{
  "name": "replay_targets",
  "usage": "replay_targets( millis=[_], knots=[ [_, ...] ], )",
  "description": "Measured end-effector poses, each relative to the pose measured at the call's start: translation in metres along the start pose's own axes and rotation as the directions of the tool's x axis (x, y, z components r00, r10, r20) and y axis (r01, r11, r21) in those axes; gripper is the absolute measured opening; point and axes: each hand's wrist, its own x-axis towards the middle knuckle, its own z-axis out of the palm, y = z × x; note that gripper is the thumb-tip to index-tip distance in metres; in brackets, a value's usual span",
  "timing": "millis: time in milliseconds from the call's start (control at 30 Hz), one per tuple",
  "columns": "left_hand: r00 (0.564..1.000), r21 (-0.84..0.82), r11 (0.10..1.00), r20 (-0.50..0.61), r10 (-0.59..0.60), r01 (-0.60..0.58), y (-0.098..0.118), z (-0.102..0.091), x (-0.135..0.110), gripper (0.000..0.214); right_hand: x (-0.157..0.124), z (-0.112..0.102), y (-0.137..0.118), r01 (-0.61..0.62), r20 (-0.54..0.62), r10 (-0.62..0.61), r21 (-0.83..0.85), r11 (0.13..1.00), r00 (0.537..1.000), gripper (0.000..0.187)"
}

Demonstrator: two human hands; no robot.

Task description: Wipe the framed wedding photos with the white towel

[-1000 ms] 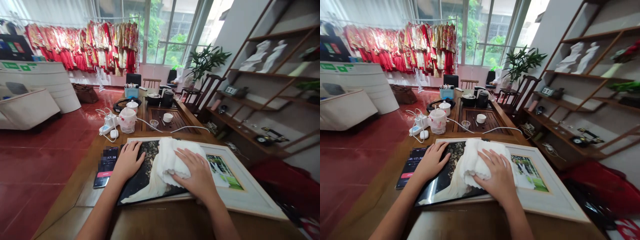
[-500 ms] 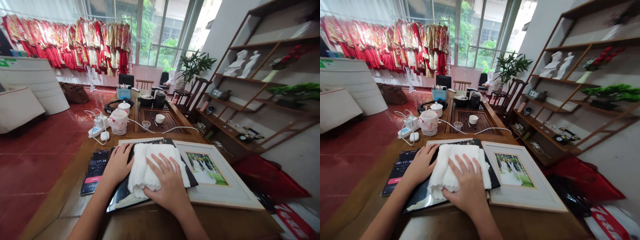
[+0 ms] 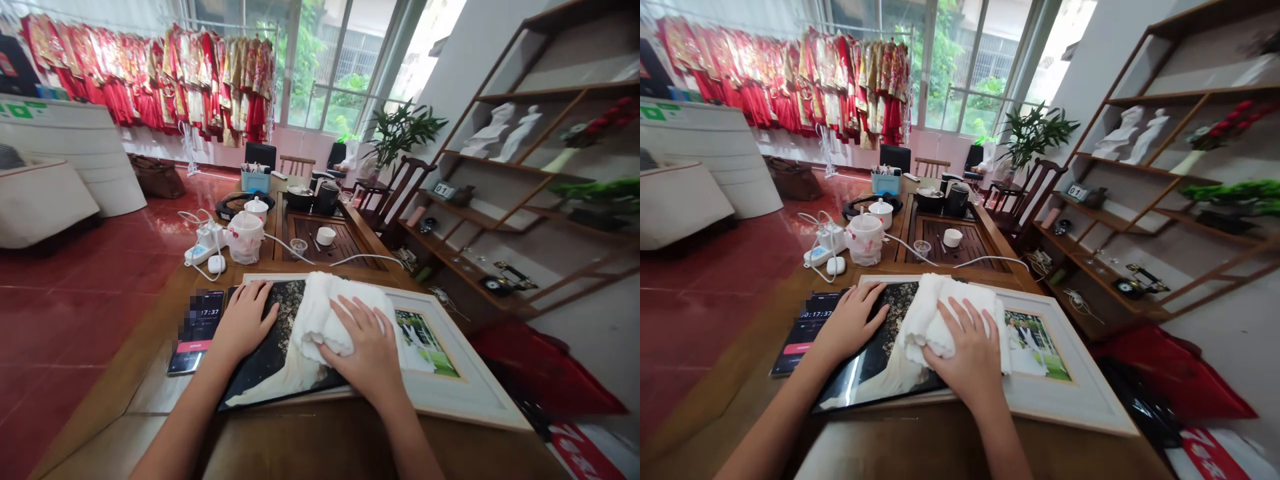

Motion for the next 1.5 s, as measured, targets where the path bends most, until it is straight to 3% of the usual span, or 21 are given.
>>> replay_targets(
  millis=[200, 333, 533, 667, 767, 867, 1033, 1133, 1267, 1500],
  knots=[
    [1.000, -0.001, 1.000, 0.014, -0.005, 0.005, 0.000, 0.000, -0.002, 0.044, 0.000, 0.002, -0.039, 0.104, 0.036, -0.108, 0.085, 0.991, 0.994, 0.060],
    [1.000, -0.015, 1.000, 0.024, 0.009, -0.009, -0.001, -0.002, -0.002, 0.043, -0.001, 0.001, -0.044, 0.125, 0.066, -0.133, 0.111, 0.986, 0.989, 0.062],
    [1.000, -0.040, 0.999, 0.005, -0.011, 0.011, 0.000, -0.001, -0.001, 0.043, -0.008, -0.001, -0.009, 0.148, 0.041, -0.149, 0.034, 0.988, 0.988, 0.063],
    [1.000, -0.033, 0.999, 0.008, -0.008, 0.008, 0.001, -0.002, -0.001, 0.042, -0.014, 0.002, 0.022, 0.060, -0.019, -0.061, -0.062, 0.996, 0.998, 0.059],
    [1.000, -0.022, 1.000, 0.013, -0.009, 0.009, 0.002, -0.002, -0.001, 0.042, -0.016, 0.004, 0.028, -0.003, -0.066, -0.003, -0.090, 0.996, 0.998, 0.056],
    [1.000, -0.013, 1.000, 0.021, -0.010, 0.011, 0.002, -0.002, -0.001, 0.043, -0.015, 0.003, 0.013, -0.009, -0.061, 0.004, -0.076, 0.997, 0.998, 0.055],
    [1.000, -0.011, 1.000, 0.030, -0.006, 0.006, 0.001, -0.002, -0.001, 0.042, -0.014, 0.001, -0.031, 0.062, 0.010, -0.063, 0.057, 0.996, 0.998, 0.061],
    [0.998, -0.007, 1.000, 0.060, 0.011, -0.011, 0.000, -0.003, -0.001, 0.044, -0.014, 0.001, -0.043, 0.120, 0.039, -0.124, 0.103, 0.987, 0.991, 0.065],
    [0.999, -0.007, 1.000, 0.048, -0.007, 0.007, 0.000, -0.003, -0.001, 0.042, -0.012, 0.001, -0.028, 0.139, 0.032, -0.143, 0.106, 0.985, 0.989, 0.065],
    [0.999, -0.016, 1.000, 0.034, -0.018, 0.019, 0.001, -0.003, -0.001, 0.041, -0.008, 0.000, 0.018, 0.017, -0.047, -0.017, -0.009, 1.000, 0.999, 0.057]
  ],
)
